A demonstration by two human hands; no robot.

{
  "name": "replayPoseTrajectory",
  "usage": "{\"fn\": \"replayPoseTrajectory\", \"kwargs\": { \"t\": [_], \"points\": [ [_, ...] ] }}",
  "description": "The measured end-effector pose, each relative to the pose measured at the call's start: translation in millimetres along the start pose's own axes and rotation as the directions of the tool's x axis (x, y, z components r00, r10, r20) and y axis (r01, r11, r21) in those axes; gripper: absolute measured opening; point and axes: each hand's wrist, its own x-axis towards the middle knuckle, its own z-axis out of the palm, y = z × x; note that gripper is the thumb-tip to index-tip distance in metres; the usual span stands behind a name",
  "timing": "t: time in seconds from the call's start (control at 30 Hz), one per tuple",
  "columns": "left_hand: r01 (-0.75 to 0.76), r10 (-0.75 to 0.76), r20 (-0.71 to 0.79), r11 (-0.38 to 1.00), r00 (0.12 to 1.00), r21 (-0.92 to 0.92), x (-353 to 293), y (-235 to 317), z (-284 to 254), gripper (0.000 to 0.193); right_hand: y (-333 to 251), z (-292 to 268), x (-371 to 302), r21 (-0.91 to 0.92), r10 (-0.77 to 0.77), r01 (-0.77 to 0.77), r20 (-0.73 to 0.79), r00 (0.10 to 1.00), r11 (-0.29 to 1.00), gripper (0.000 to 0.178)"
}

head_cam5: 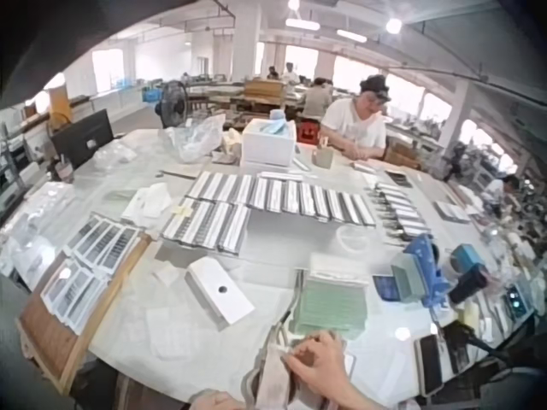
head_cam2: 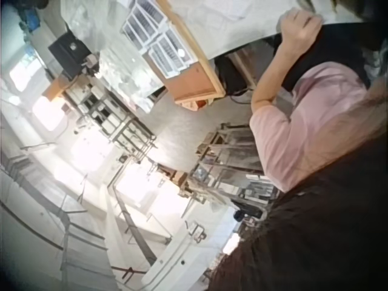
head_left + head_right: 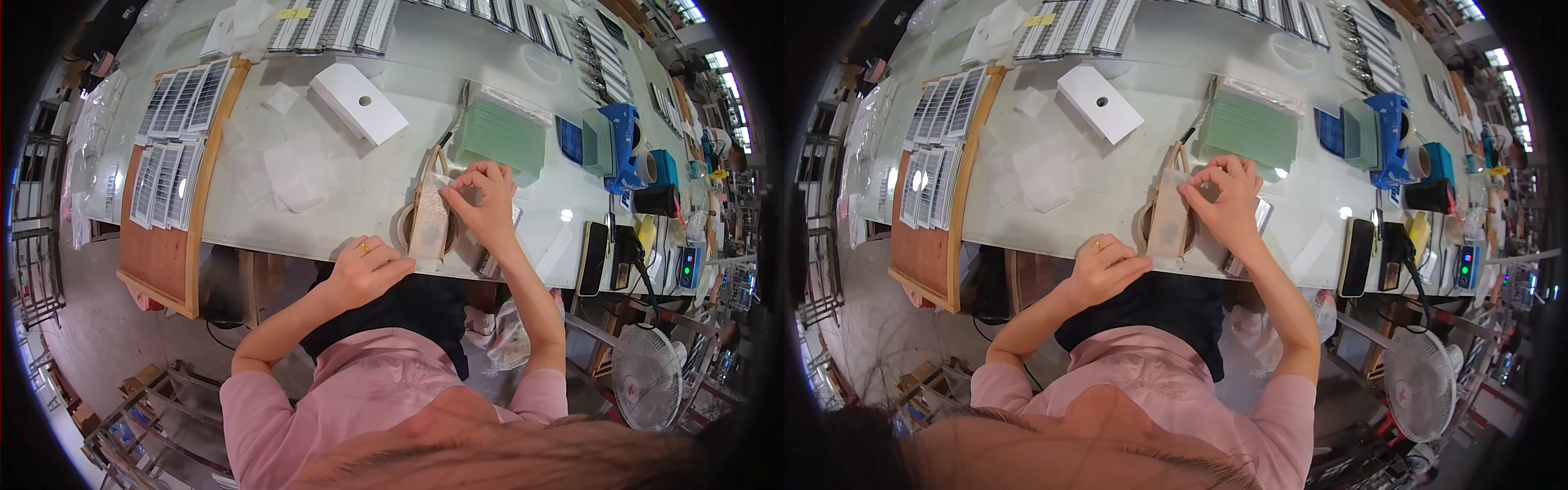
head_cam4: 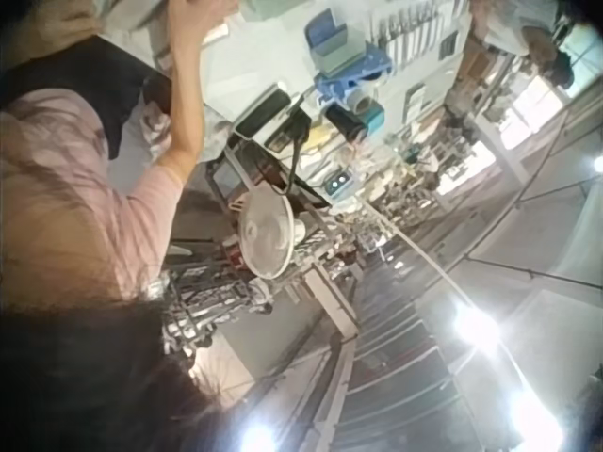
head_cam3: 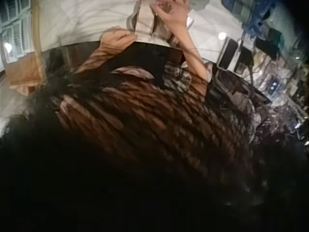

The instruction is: The recorder is assembling small solar panels into white plastic frames and applying protective film.

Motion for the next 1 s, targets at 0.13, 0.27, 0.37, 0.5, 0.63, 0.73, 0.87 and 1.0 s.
{"fn": "replayPoseTrajectory", "kwargs": {
  "t": [0.13,0.27,0.37,0.5,0.63,0.73,0.87,1.0],
  "points": [
    [-0.097,0.094,0.054,0.994,0.994,0.044,1.9,-1.9,-1.5,0.023,-2.3,-3.4,0.5,-0.008,-0.026,0.025,-0.093,0.995,1.000,0.025],
    [-0.144,0.138,0.070,0.986,0.988,0.083,2.0,0.6,-3.9,0.027,16.8,-38.7,-15.5,0.010,-0.060,0.064,-0.231,0.971,0.998,0.029],
    [-0.161,0.152,0.089,0.981,0.984,0.111,-4.0,0.0,-2.8,0.033,53.0,-71.1,-35.8,-0.248,-0.094,0.048,-0.177,0.980,0.968,0.040],
    [-0.183,0.160,0.130,0.963,0.979,0.196,6.2,2.6,0.3,0.029,66.8,-79.5,-66.6,-0.357,-0.019,-0.006,-0.064,0.998,0.934,0.060],
    [-0.192,0.181,0.087,0.971,0.980,0.140,7.5,17.6,3.0,0.023,69.4,-71.9,-71.6,-0.386,-0.022,0.006,-0.038,0.999,0.922,0.069],
    [-0.199,0.183,0.121,0.971,0.976,0.130,3.0,23.8,6.0,0.024,68.6,-72.8,-69.7,-0.380,-0.024,0.009,-0.036,0.999,0.925,0.067],
    [-0.186,0.164,0.143,0.970,0.976,0.157,-1.8,25.6,9.4,0.024,75.3,-75.0,-63.8,-0.360,-0.041,0.033,-0.013,0.999,0.932,0.063],
    [-0.173,0.147,0.145,0.968,0.978,0.183,-2.5,25.0,9.4,0.026,79.5,-77.3,-60.1,-0.354,-0.090,0.080,-0.009,0.996,0.932,0.059]
  ]
}}
